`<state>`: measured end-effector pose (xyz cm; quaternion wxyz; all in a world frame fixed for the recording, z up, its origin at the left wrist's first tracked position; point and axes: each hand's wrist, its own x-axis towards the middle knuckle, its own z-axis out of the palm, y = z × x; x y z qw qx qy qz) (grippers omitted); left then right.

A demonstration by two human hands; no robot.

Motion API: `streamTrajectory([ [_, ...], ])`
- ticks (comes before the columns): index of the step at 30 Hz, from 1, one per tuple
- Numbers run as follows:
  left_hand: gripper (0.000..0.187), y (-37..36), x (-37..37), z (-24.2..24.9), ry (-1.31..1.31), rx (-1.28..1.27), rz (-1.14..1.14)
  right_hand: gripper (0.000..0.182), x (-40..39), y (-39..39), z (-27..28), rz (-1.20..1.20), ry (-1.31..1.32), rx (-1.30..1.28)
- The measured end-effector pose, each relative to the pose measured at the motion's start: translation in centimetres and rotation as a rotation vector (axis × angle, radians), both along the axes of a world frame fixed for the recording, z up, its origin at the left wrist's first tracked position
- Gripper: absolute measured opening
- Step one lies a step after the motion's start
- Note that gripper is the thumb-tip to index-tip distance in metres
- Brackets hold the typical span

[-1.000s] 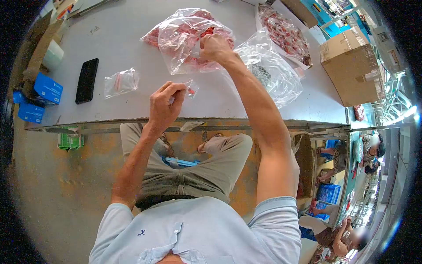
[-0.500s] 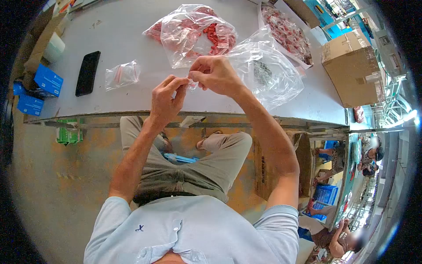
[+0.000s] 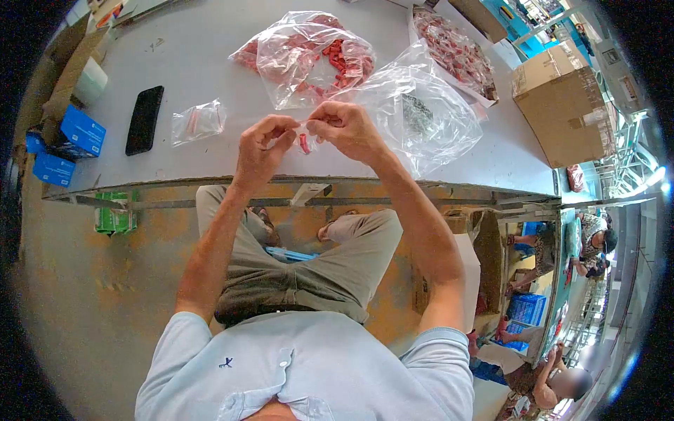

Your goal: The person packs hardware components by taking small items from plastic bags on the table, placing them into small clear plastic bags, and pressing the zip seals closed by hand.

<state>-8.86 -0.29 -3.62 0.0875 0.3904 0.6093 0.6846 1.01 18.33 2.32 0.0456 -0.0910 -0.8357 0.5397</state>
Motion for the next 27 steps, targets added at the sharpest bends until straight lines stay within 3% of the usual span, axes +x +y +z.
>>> streamTrajectory([
  [4,0.014,-0.4,0.0,1.2,-0.307,0.042,-0.083,0.018,0.6,-1.1,-0.8,-0.047,0.040,-0.112],
  [7,0.012,-0.4,-0.1,1.5,-0.271,-0.069,-0.093,0.016,0.7,-1.6,-1.4,-0.104,0.090,-0.196],
  [14,0.008,-0.2,-0.6,0.5,-0.284,-0.007,-0.159,0.014,0.9,-2.7,-1.2,-0.090,0.092,-0.169],
  [22,0.004,-0.7,-0.5,0.9,-0.305,-0.142,-0.185,0.012,0.9,-3.0,-2.2,-0.068,0.151,-0.269],
  [27,0.003,-0.1,0.0,0.4,-0.302,-0.017,-0.183,0.009,1.1,-2.8,-2.7,-0.069,0.186,-0.159],
])
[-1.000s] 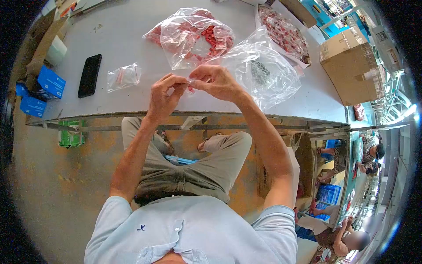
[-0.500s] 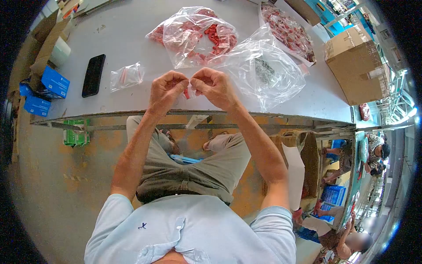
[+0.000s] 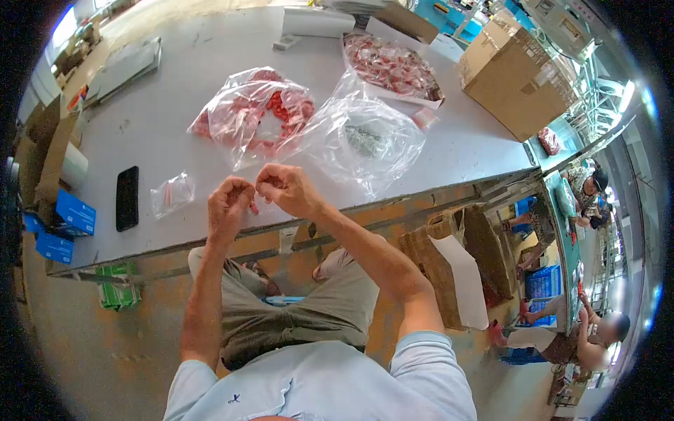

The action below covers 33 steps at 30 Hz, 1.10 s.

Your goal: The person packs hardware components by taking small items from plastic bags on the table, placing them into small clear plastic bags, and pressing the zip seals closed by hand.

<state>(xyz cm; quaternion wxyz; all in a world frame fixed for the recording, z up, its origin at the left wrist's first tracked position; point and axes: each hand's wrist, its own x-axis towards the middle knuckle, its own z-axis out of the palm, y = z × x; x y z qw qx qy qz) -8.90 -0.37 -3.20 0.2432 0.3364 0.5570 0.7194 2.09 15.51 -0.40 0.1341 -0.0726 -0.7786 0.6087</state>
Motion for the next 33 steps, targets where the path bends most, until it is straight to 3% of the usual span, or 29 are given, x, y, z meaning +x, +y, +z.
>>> streamTrajectory([
  [6,0.003,-0.6,-0.5,-0.1,-0.030,0.005,0.010,0.011,1.0,0.0,1.2,-0.100,0.047,0.033],
  [8,0.002,-0.9,-0.8,-0.5,-0.017,0.018,-0.054,0.009,2.0,-0.3,3.4,0.000,-0.103,0.227],
  [12,0.009,-0.9,-0.6,-0.3,-0.045,-0.027,-0.143,0.008,2.6,0.8,4.7,0.091,0.001,0.444],
  [14,0.012,-0.8,-0.4,0.1,-0.117,0.019,-0.136,0.007,2.8,2.4,5.9,0.019,0.145,0.474],
  [15,0.016,-0.7,-0.4,0.2,-0.131,0.089,-0.135,0.009,2.5,4.1,6.4,-0.022,0.157,0.227],
  [16,0.019,-0.7,-0.3,0.3,-0.145,0.158,-0.132,0.012,2.8,5.4,9.4,-0.210,0.045,0.174],
  [19,0.018,-0.6,-0.4,-0.6,-0.133,0.098,-0.106,0.015,1.7,15.6,13.3,-0.523,0.292,0.061],
  [21,0.017,-0.5,-0.4,-0.6,-0.126,0.069,-0.101,0.012,2.2,21.1,15.3,-0.742,0.157,-0.100],
  [23,0.016,-0.6,-0.2,-0.7,-0.116,0.040,-0.087,0.012,4.1,28.5,11.8,-0.745,0.003,-0.038],
  [24,0.014,-0.6,-0.4,-0.8,-0.086,0.032,-0.072,0.014,4.6,31.5,9.5,-0.836,0.070,0.261],
  [25,0.013,-0.5,-0.4,-0.9,-0.061,0.023,-0.055,0.019,4.4,29.8,10.5,-0.913,0.132,0.566],
  [26,0.013,-0.6,-0.2,-1.0,-0.076,0.021,-0.051,0.015,5.6,27.6,10.8,-0.879,0.163,0.402],
  [27,0.011,-0.5,-0.2,-1.0,-0.019,0.007,-0.030,0.015,6.7,25.2,11.4,-0.876,0.148,0.403],
  [29,0.010,-0.5,0.2,-0.8,0.034,-0.021,-0.013,0.012,8.7,21.2,11.8,-0.768,0.274,0.513],
  [33,0.004,-0.3,0.3,-0.6,0.194,-0.062,0.016,0.010,12.3,12.6,12.2,-0.687,0.189,0.613],
])
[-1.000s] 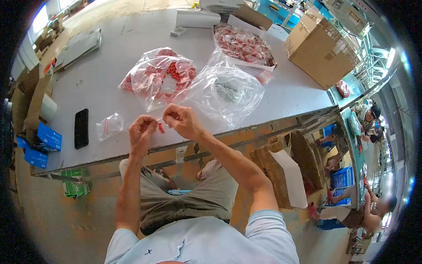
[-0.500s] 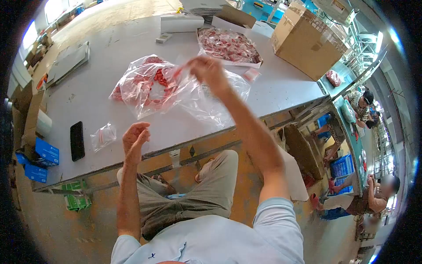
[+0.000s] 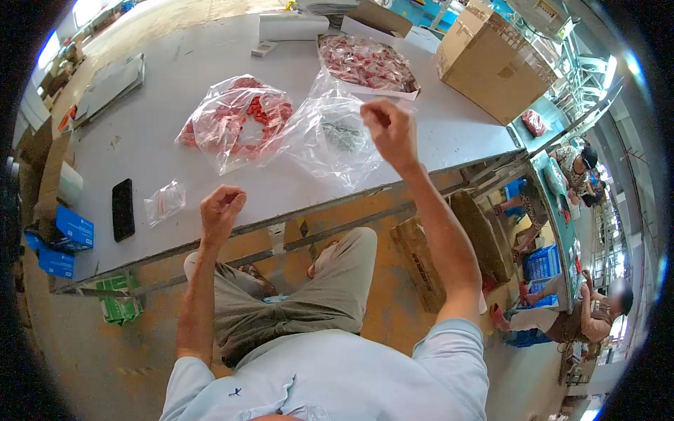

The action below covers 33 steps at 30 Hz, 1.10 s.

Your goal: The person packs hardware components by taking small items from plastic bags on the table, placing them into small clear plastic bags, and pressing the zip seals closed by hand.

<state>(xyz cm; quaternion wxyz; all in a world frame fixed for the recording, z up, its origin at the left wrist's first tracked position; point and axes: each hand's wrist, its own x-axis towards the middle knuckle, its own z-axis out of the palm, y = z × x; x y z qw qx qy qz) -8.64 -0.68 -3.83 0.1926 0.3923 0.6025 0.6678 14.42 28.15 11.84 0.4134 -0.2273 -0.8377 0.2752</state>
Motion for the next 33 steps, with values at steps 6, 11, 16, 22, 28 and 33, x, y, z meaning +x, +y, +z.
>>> streamTrajectory([
  [6,0.008,-2.9,2.0,0.1,0.391,0.097,0.094,0.007,-0.8,-9.9,-4.3,0.255,-0.175,0.002],
  [11,0.010,-10.6,1.7,0.9,0.870,0.036,0.236,0.008,-5.7,-14.5,-6.5,0.525,-0.211,0.024],
  [16,0.016,-15.4,-3.9,0.0,1.011,-0.053,0.494,0.011,-13.6,-18.7,-6.7,0.675,-0.221,-0.009],
  [22,0.018,-15.7,-7.2,0.3,0.989,-0.244,0.617,0.016,-23.6,-19.9,-11.7,0.637,-0.381,-0.006],
  [28,0.020,-15.6,-7.8,-0.9,0.958,-0.297,0.636,0.025,-27.4,-21.5,-12.8,0.481,-0.478,-0.154],
  [33,0.019,-15.1,-7.4,-0.4,0.946,-0.328,0.675,0.025,-28.3,-21.6,-13.3,0.415,-0.555,-0.002],
])
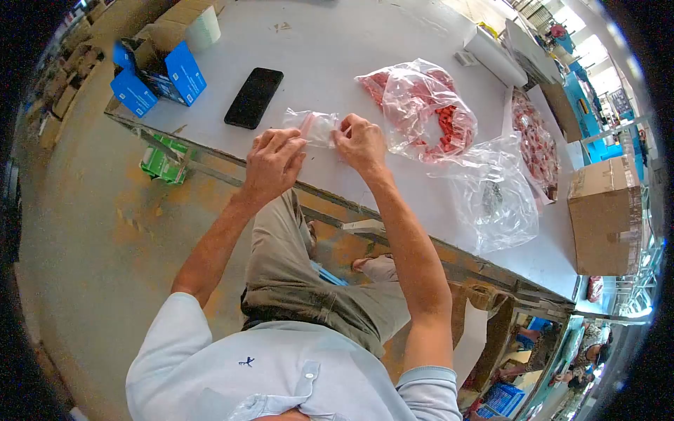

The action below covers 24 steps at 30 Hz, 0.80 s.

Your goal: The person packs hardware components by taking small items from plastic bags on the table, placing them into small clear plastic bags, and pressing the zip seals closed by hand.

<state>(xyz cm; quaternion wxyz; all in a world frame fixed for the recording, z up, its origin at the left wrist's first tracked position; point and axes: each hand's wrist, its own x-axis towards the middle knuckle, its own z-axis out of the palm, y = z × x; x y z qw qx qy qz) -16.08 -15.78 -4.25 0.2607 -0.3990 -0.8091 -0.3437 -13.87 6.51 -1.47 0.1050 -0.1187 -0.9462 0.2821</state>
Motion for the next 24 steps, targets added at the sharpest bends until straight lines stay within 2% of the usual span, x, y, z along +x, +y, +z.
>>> streamTrajectory([
  [9,0.019,0.2,-0.2,-0.8,0.019,-0.056,0.054,0.020,0.9,1.6,-0.8,-0.076,0.096,-0.225],
  [14,0.019,0.2,-0.2,-0.8,0.030,-0.055,0.057,0.019,1.2,1.9,-2.3,-0.108,0.269,-0.298],
  [15,0.019,0.2,-0.2,-0.8,0.025,-0.061,0.058,0.019,1.4,1.7,-2.1,-0.108,0.268,-0.296],
  [17,0.019,0.3,-0.1,-0.7,0.019,-0.063,0.057,0.019,1.8,1.4,-1.7,-0.079,0.384,-0.074],
  [24,0.017,0.2,-0.2,-0.9,0.033,-0.024,0.045,0.014,2.8,1.4,0.3,-0.123,0.471,-0.036],
])
